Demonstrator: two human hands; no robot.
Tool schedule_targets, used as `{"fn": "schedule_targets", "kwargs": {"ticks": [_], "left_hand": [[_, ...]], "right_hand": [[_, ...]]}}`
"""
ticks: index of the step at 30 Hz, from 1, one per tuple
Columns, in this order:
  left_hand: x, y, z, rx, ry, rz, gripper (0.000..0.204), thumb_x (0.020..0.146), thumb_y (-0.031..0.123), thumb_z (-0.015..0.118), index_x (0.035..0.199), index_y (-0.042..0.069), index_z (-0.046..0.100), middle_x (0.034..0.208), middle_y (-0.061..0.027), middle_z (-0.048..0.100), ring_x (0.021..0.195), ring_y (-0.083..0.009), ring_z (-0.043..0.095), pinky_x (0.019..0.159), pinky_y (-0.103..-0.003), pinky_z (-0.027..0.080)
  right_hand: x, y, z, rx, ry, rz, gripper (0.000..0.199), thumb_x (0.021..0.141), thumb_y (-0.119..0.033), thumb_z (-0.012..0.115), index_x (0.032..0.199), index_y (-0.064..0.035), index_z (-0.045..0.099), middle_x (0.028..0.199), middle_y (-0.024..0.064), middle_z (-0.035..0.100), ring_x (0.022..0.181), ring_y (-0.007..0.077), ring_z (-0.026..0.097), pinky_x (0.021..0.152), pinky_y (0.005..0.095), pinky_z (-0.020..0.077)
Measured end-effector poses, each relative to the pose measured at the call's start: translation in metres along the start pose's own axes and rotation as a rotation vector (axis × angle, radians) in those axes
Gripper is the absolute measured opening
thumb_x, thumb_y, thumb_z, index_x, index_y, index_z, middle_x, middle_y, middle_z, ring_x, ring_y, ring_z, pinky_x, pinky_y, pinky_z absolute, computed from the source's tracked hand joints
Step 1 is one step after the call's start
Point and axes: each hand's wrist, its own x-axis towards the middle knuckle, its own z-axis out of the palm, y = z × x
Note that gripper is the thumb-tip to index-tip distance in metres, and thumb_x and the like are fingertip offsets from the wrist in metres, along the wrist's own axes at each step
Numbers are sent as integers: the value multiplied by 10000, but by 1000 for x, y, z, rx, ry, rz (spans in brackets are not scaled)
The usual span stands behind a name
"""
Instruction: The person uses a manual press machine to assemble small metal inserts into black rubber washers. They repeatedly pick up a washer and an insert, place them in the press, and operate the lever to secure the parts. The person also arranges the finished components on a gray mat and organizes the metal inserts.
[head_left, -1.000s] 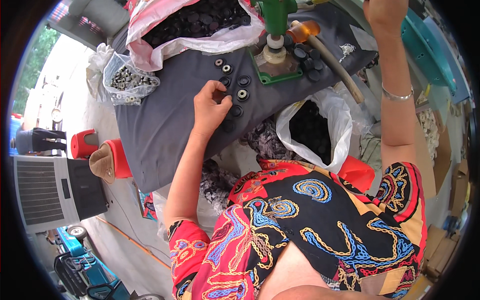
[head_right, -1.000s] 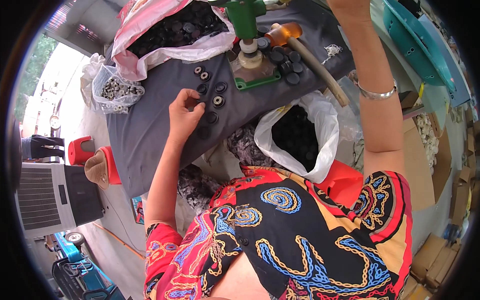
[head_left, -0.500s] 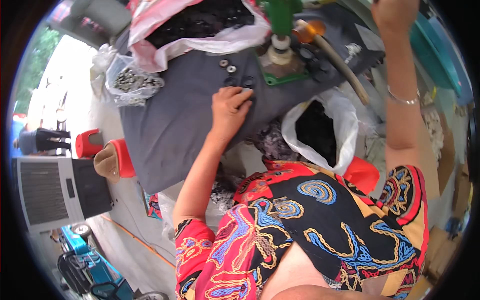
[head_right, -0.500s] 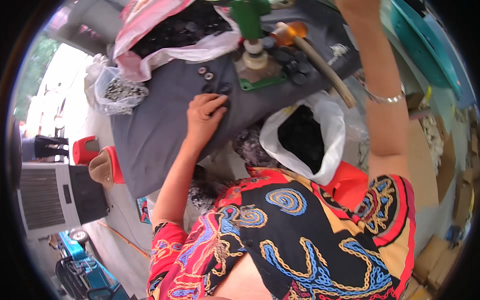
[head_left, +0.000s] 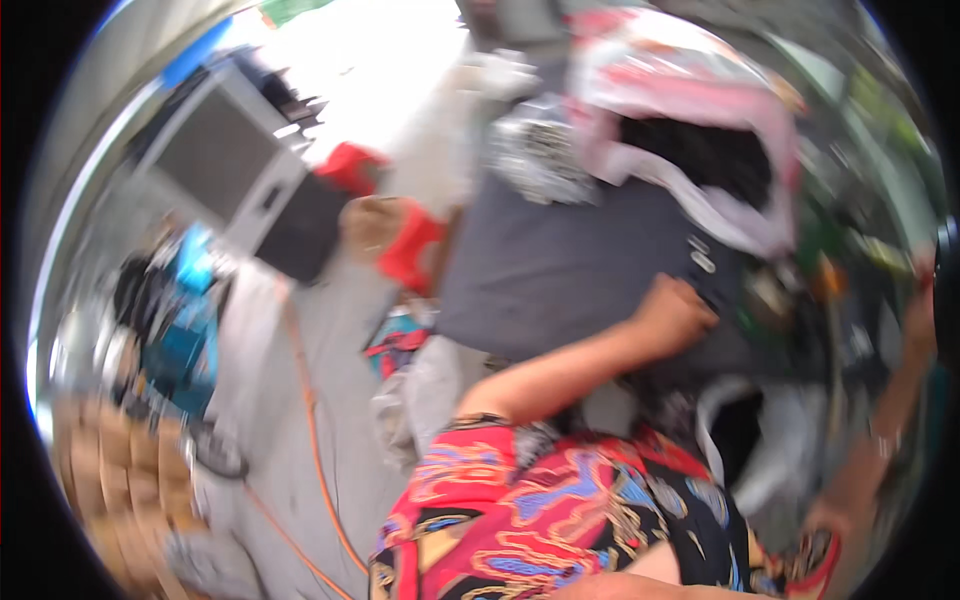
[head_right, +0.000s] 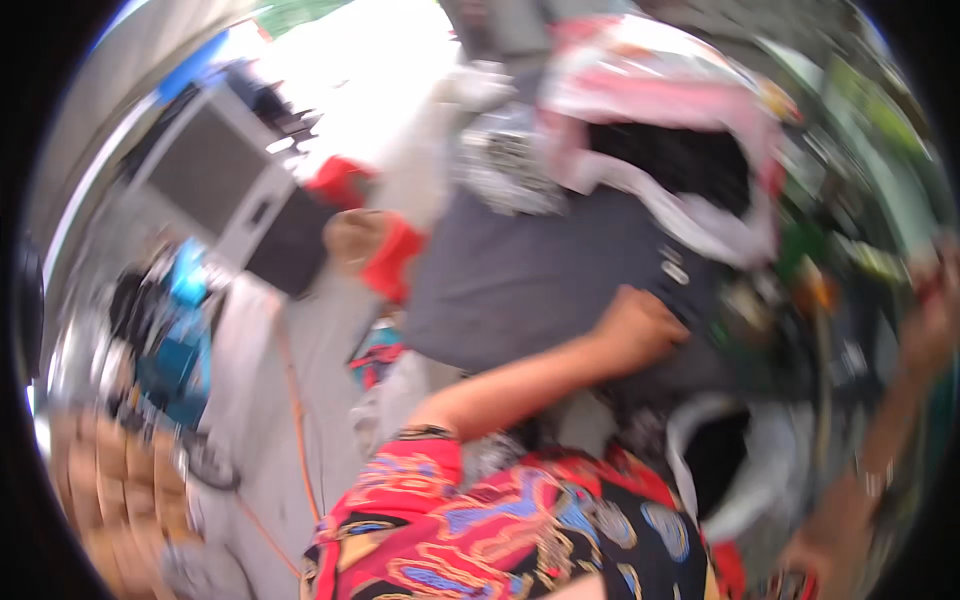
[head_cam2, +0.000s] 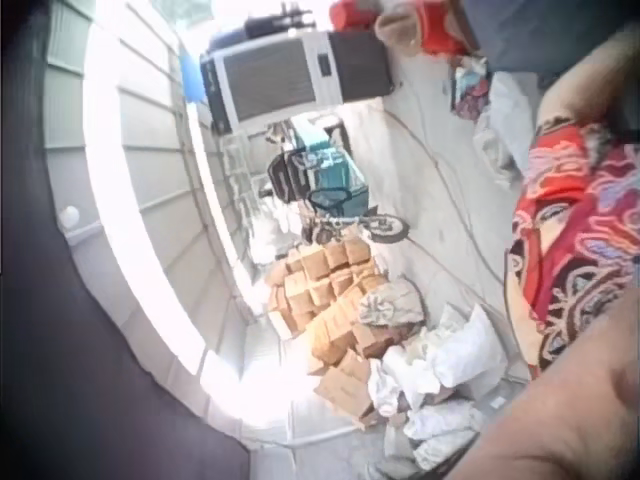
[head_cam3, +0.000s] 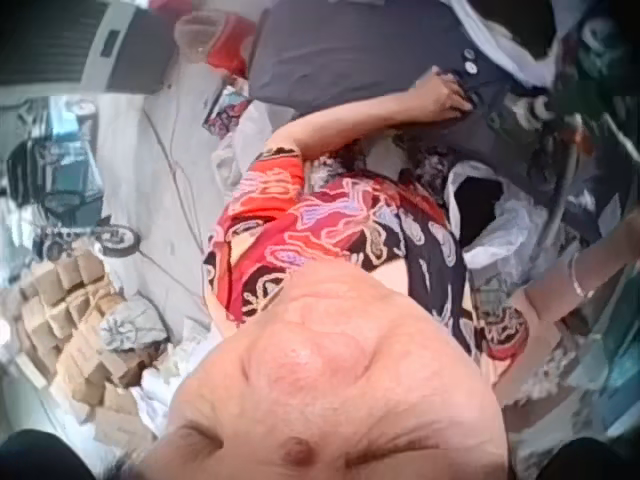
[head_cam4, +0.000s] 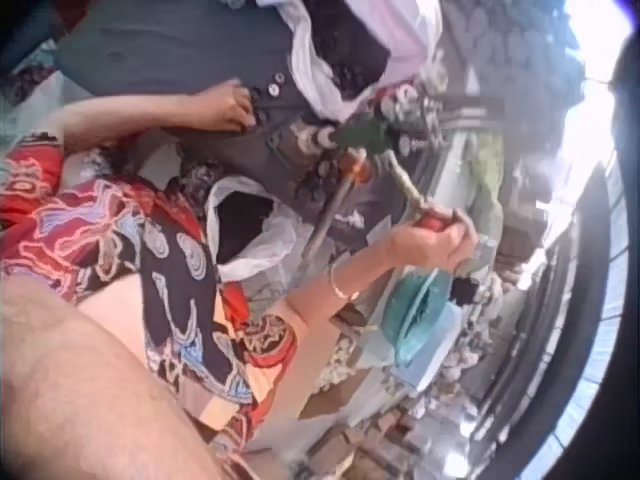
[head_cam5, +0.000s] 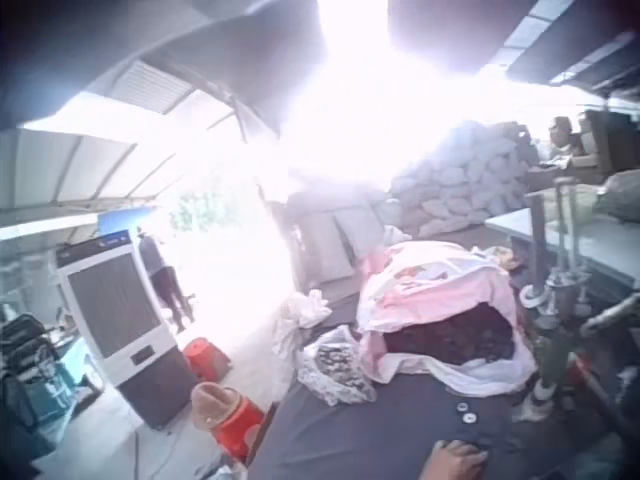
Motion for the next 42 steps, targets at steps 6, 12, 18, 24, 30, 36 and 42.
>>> {"fn": "schedule_targets", "kwargs": {"ticks": [6,12,18,24,30,36,42], "left_hand": [[13,10,8,-172,205,-110,314,652,88,784,959,121,723,903,-56,686,932,-267,616,841,-407,437],[72,42,52,-381,234,-319,473,677,112,804,1118,66,639,974,-100,675,952,-279,621,870,-398,452],[97,37,77,-284,304,-295,541,669,91,787,1161,31,569,958,-99,668,968,-296,580,840,-420,411],[113,42,87,-356,258,-369,562,695,107,792,1196,-13,568,1037,-176,694,985,-317,667,866,-406,497],[108,34,89,-436,289,-413,577,716,100,778,1227,-35,547,1054,-205,705,1004,-310,690,877,-372,518],[91,26,74,-437,354,-343,433,757,51,723,1173,2,612,1011,-151,716,966,-273,692,858,-360,525],[28,-37,21,-107,199,-170,232,754,-4,638,964,57,715,968,-112,700,882,-303,643,775,-411,527]], "right_hand": [[20,-45,45,246,9,162,233,935,-112,418,808,-3,579,544,71,527,427,131,505,422,246,413],[38,-35,36,208,-1,145,237,925,-114,417,793,-4,580,529,76,521,425,142,509,419,257,418],[37,-32,43,179,-16,116,245,920,-114,412,773,-7,576,522,75,513,426,155,510,427,272,419],[29,-36,37,224,35,100,235,921,-113,416,787,-6,576,516,72,508,418,150,498,433,266,416],[-29,-34,20,343,-70,0,162,951,-89,446,903,9,565,662,113,567,542,193,537,606,361,476],[-153,-3,9,155,-88,-284,161,925,60,388,925,41,548,748,132,587,683,198,579,774,450,532],[-146,-5,6,185,-127,-211,159,932,59,399,945,52,558,685,88,555,633,160,549,776,425,540]]}}
